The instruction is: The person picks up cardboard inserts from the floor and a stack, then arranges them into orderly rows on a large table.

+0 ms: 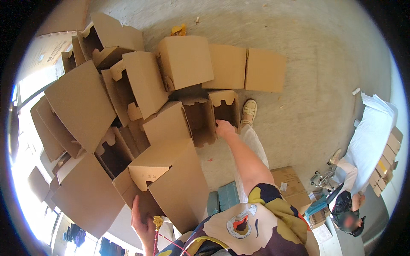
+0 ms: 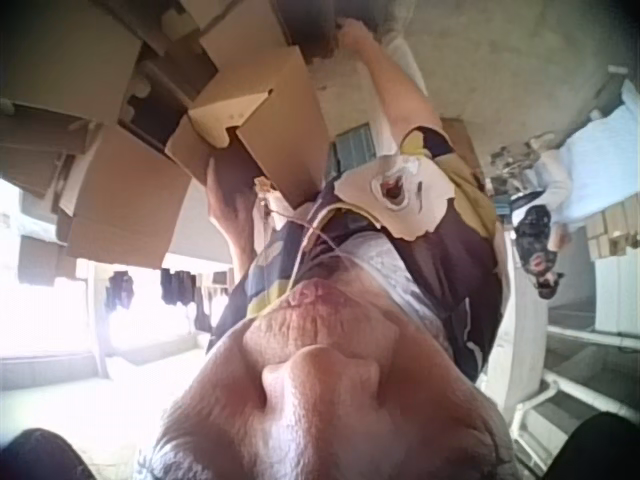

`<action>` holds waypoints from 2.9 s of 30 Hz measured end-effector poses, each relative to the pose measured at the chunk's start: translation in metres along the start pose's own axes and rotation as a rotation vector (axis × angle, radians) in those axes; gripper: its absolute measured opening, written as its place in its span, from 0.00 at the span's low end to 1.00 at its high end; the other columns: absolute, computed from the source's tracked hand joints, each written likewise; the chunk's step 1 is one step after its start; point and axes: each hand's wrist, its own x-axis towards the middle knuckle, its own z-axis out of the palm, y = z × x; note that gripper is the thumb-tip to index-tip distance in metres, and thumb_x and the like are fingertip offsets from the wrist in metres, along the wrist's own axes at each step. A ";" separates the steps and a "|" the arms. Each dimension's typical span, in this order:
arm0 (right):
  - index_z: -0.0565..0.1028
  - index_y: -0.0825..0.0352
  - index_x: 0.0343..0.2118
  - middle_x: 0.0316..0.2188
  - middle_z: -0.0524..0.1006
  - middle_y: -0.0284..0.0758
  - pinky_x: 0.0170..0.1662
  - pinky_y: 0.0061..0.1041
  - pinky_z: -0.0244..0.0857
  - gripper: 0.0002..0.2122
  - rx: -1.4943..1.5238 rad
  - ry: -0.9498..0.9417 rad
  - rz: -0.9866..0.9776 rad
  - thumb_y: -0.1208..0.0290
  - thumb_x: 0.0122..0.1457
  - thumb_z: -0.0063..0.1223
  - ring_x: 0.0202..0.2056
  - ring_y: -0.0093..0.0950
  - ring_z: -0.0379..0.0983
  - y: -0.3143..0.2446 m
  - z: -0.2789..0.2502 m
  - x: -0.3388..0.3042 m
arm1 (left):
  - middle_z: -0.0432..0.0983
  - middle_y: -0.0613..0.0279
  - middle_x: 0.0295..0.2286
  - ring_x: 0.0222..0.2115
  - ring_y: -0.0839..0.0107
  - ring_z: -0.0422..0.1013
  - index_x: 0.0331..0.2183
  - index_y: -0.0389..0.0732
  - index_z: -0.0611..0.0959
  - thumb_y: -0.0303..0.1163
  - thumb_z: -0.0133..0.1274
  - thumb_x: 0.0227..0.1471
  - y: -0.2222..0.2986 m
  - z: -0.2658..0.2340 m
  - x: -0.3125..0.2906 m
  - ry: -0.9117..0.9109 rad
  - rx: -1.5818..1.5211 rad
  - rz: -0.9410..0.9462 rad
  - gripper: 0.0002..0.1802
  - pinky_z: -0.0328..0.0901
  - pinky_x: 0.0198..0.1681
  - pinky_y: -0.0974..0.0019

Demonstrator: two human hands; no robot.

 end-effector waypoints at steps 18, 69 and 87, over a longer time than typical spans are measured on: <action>0.74 0.74 0.43 0.43 0.76 0.52 0.49 0.37 0.68 0.21 0.109 0.510 -0.080 0.61 0.53 0.57 0.47 0.44 0.73 0.035 -0.186 0.154 | 0.71 0.40 0.50 0.49 0.51 0.70 0.58 0.34 0.68 0.25 0.47 0.46 0.058 0.038 0.028 -0.087 -0.143 -0.103 0.34 0.64 0.53 0.56; 0.71 0.72 0.22 0.16 0.72 0.35 0.27 0.26 0.61 0.09 0.724 0.759 -0.677 0.72 0.53 0.56 0.21 0.23 0.64 -0.163 -0.187 0.065 | 0.70 0.46 0.52 0.50 0.53 0.70 0.57 0.36 0.71 0.17 0.43 0.42 0.026 0.009 0.033 -0.080 -0.169 0.010 0.35 0.65 0.52 0.59; 0.75 0.64 0.42 0.40 0.75 0.42 0.46 0.39 0.69 0.10 0.294 0.613 -0.786 0.70 0.58 0.50 0.43 0.44 0.73 -0.193 -0.087 0.067 | 0.72 0.44 0.50 0.48 0.52 0.71 0.56 0.36 0.71 0.17 0.45 0.42 0.009 -0.002 0.038 -0.042 -0.189 -0.004 0.34 0.65 0.51 0.59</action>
